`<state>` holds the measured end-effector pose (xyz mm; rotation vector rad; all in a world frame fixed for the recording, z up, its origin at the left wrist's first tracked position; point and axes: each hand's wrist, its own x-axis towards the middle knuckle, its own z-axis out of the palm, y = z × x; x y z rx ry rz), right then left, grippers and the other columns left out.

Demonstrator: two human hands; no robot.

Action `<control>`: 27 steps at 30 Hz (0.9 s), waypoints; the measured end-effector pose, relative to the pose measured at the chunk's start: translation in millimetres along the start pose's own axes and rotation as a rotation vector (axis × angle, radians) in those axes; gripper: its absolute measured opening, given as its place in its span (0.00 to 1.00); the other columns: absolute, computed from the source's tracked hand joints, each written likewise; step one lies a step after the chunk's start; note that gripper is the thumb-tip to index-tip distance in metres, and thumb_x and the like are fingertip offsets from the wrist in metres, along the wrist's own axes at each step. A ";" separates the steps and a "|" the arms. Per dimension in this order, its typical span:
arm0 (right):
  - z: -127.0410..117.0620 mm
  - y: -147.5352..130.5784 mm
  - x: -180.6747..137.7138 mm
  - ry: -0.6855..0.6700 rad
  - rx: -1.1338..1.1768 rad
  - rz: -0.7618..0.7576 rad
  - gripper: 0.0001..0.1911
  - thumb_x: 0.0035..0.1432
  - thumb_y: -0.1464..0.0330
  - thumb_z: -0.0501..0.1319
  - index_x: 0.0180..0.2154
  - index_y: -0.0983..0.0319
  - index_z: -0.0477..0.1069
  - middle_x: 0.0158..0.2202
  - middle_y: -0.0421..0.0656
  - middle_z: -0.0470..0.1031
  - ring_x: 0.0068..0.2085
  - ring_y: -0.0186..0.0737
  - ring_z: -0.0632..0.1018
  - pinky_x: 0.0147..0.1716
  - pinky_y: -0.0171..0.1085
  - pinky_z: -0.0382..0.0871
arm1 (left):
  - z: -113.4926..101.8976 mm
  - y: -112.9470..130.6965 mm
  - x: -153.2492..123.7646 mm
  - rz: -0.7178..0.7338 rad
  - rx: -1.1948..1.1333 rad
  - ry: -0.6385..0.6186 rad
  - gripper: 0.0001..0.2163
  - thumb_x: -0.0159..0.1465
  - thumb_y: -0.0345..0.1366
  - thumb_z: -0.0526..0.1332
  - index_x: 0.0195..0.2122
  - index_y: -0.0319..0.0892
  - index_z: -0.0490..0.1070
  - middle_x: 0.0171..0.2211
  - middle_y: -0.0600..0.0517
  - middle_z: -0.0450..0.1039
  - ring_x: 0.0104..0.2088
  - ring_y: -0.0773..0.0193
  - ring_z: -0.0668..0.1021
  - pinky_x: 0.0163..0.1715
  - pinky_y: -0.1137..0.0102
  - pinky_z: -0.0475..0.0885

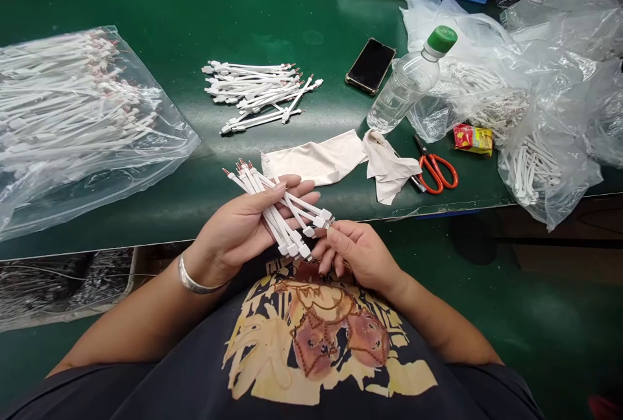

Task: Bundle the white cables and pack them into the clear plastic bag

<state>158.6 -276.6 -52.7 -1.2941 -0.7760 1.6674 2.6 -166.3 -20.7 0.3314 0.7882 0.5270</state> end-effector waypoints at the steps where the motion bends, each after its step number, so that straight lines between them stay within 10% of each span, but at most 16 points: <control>1: -0.7 0.4 0.8 0.008 0.016 -0.003 0.18 0.56 0.54 0.60 0.32 0.65 0.71 0.30 0.44 0.77 0.23 0.29 0.76 0.14 0.24 0.61 | -0.2 0.7 -0.4 -0.006 0.004 0.001 0.10 0.65 0.26 0.52 0.39 0.37 0.73 0.42 0.45 0.78 0.43 0.58 0.79 0.42 0.64 0.77; 15: 2.8 0.2 6.0 0.173 0.076 -0.069 0.17 0.57 0.56 0.59 0.32 0.64 0.71 0.25 0.40 0.75 0.21 0.27 0.73 0.15 0.24 0.61 | -0.3 1.1 1.9 -0.020 0.021 0.035 0.11 0.64 0.27 0.52 0.41 0.37 0.74 0.46 0.43 0.76 0.45 0.55 0.78 0.42 0.61 0.77; 27: 7.7 -3.2 1.2 -0.128 -0.091 0.151 0.14 0.54 0.58 0.62 0.34 0.64 0.72 0.30 0.43 0.77 0.26 0.30 0.76 0.18 0.25 0.64 | -3.8 -1.8 5.7 0.032 -0.018 0.036 0.11 0.65 0.29 0.53 0.42 0.38 0.74 0.48 0.45 0.75 0.47 0.59 0.77 0.44 0.62 0.76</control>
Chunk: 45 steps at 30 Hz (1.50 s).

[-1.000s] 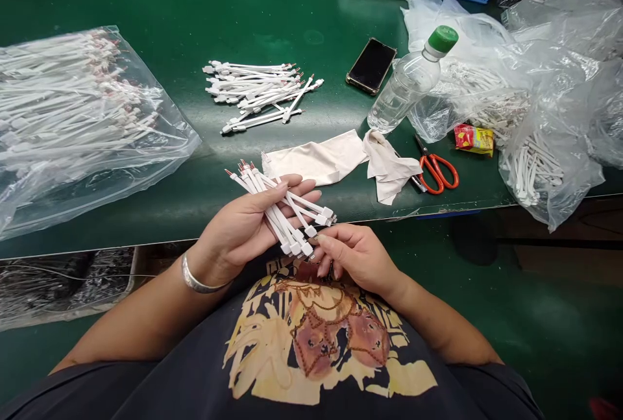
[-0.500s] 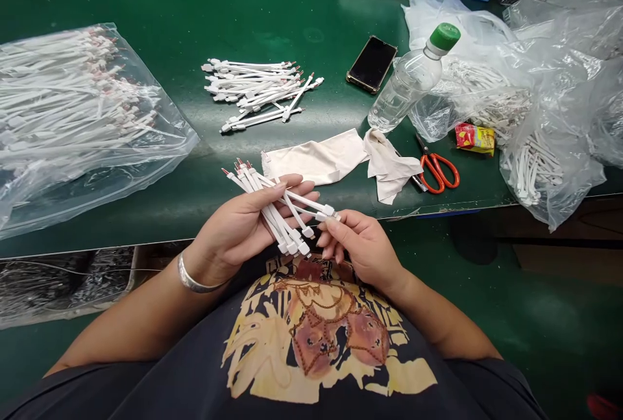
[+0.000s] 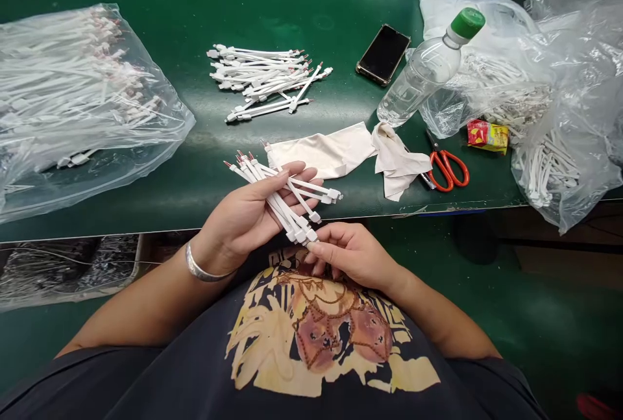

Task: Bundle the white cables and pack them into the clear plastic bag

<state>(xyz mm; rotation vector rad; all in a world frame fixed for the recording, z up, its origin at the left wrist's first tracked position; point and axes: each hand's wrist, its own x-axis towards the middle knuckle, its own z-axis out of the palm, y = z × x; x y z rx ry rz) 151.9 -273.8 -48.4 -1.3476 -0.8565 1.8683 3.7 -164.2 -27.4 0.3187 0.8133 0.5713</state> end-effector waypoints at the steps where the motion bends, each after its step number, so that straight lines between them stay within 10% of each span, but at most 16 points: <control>1: -0.5 0.0 -0.6 0.010 -0.005 -0.004 0.15 0.55 0.58 0.62 0.32 0.64 0.72 0.29 0.42 0.77 0.25 0.29 0.75 0.17 0.25 0.63 | -0.1 0.0 -0.3 0.002 -0.002 0.002 0.11 0.65 0.29 0.53 0.42 0.38 0.74 0.49 0.45 0.74 0.47 0.58 0.77 0.44 0.62 0.76; 23: 3.1 7.5 5.1 0.343 0.111 -0.202 0.16 0.55 0.56 0.61 0.31 0.64 0.72 0.27 0.43 0.77 0.23 0.29 0.76 0.15 0.25 0.60 | 2.4 -3.1 -2.5 -0.024 -0.019 -0.036 0.11 0.63 0.28 0.54 0.44 0.36 0.73 0.46 0.44 0.75 0.45 0.58 0.78 0.51 0.61 0.71; 29: 7.3 3.6 8.7 0.217 0.089 -0.139 0.14 0.53 0.58 0.63 0.28 0.64 0.72 0.19 0.38 0.73 0.15 0.24 0.64 0.14 0.26 0.55 | 6.6 -4.1 -3.5 -0.016 -0.055 -0.021 0.11 0.64 0.28 0.53 0.43 0.36 0.73 0.47 0.45 0.75 0.47 0.59 0.77 0.53 0.60 0.70; 45: 6.1 6.1 3.7 0.154 0.098 -0.148 0.15 0.48 0.62 0.68 0.37 0.63 0.74 0.31 0.42 0.78 0.26 0.31 0.77 0.18 0.27 0.66 | -1.7 -2.8 -0.7 0.024 -0.054 -0.027 0.12 0.64 0.29 0.54 0.46 0.39 0.73 0.49 0.46 0.74 0.51 0.56 0.75 0.55 0.59 0.68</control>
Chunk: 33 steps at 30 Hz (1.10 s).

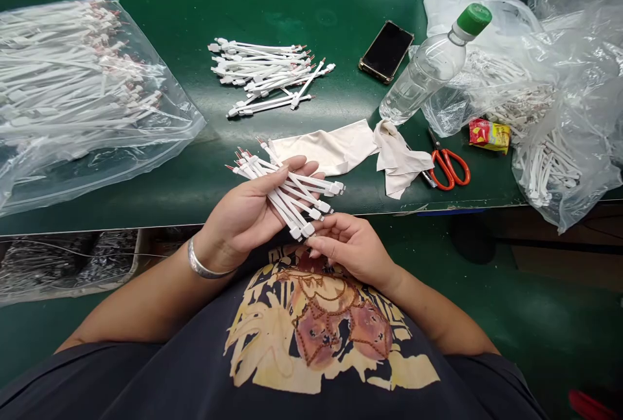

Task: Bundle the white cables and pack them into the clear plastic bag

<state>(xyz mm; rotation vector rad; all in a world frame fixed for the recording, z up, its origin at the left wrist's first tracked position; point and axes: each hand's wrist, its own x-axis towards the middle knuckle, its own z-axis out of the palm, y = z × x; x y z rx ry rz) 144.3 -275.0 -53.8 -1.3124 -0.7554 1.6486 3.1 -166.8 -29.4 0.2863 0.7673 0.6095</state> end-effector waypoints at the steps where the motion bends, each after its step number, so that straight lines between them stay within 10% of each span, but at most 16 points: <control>1: 0.8 -0.5 -0.1 0.000 -0.010 -0.004 0.14 0.48 0.62 0.68 0.36 0.63 0.74 0.30 0.41 0.77 0.26 0.31 0.77 0.19 0.27 0.66 | 0.3 -0.2 0.0 0.001 0.000 0.003 0.12 0.64 0.29 0.54 0.45 0.39 0.73 0.49 0.46 0.74 0.51 0.56 0.74 0.55 0.59 0.67; 33: 4.3 -6.7 -0.3 -0.062 -0.047 0.086 0.13 0.55 0.60 0.62 0.29 0.65 0.74 0.26 0.42 0.77 0.23 0.28 0.75 0.17 0.24 0.62 | 0.6 3.0 3.0 -0.004 -0.058 0.008 0.11 0.65 0.29 0.53 0.44 0.38 0.73 0.47 0.46 0.76 0.50 0.60 0.75 0.55 0.61 0.68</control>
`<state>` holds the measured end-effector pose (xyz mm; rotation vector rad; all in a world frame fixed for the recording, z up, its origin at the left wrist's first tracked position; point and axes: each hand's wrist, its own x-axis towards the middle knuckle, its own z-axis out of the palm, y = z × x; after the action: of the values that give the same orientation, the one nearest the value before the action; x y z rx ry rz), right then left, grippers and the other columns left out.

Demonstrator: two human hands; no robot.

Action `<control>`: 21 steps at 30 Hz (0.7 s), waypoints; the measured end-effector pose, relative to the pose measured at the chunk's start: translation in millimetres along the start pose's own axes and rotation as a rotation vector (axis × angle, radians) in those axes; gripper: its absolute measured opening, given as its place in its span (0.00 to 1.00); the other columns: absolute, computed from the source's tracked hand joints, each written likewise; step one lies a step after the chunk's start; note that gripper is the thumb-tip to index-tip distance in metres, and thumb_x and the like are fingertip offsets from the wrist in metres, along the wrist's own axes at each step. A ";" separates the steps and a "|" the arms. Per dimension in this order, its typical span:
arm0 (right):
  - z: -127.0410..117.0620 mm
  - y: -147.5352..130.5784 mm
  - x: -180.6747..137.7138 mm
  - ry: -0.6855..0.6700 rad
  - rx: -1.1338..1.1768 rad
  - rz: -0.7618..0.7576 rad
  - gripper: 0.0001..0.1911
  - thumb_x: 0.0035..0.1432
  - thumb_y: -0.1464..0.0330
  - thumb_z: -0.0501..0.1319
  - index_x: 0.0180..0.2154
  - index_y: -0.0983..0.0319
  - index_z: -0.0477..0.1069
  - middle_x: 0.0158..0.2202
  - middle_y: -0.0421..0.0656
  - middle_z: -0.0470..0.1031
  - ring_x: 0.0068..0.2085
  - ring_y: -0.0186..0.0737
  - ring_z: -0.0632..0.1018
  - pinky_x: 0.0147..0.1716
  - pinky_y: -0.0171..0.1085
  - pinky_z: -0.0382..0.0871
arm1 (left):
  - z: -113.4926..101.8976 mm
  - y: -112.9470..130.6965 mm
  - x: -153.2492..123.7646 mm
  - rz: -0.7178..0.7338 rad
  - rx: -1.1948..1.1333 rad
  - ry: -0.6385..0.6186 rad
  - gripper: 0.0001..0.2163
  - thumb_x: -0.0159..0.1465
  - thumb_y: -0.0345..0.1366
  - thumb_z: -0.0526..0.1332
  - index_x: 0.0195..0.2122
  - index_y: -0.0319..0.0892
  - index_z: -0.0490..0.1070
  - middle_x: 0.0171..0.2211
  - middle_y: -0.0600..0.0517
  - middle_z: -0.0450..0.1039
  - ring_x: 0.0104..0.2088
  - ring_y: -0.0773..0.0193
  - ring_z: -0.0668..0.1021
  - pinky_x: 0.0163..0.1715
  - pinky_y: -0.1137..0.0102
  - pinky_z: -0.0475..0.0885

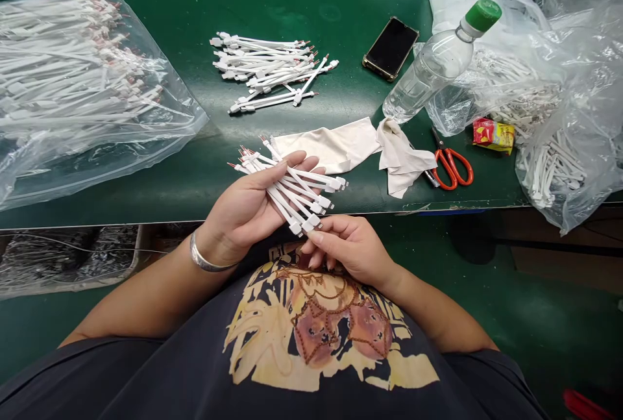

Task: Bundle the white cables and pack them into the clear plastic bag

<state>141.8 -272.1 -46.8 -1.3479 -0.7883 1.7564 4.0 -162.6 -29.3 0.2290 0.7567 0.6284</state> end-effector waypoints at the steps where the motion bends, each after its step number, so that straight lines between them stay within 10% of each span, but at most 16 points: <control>1: 0.1 -0.4 -0.1 0.004 -0.007 -0.002 0.14 0.55 0.60 0.62 0.29 0.65 0.74 0.25 0.42 0.77 0.23 0.28 0.75 0.18 0.24 0.62 | 0.3 0.2 -0.2 0.001 -0.002 -0.003 0.11 0.65 0.29 0.53 0.43 0.38 0.73 0.46 0.46 0.76 0.50 0.60 0.75 0.55 0.62 0.68; 21: 17.4 -12.9 22.3 -0.060 -0.034 -0.067 0.15 0.49 0.60 0.67 0.36 0.64 0.73 0.33 0.44 0.78 0.28 0.33 0.78 0.19 0.26 0.67 | 2.8 26.9 -3.6 0.078 -0.010 -0.109 0.12 0.66 0.29 0.51 0.45 0.35 0.71 0.44 0.44 0.76 0.43 0.59 0.79 0.49 0.59 0.72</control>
<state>124.4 -246.7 -42.6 -1.2815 -0.8891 1.7449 -8.1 -143.3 -14.3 0.2821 0.6415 0.6880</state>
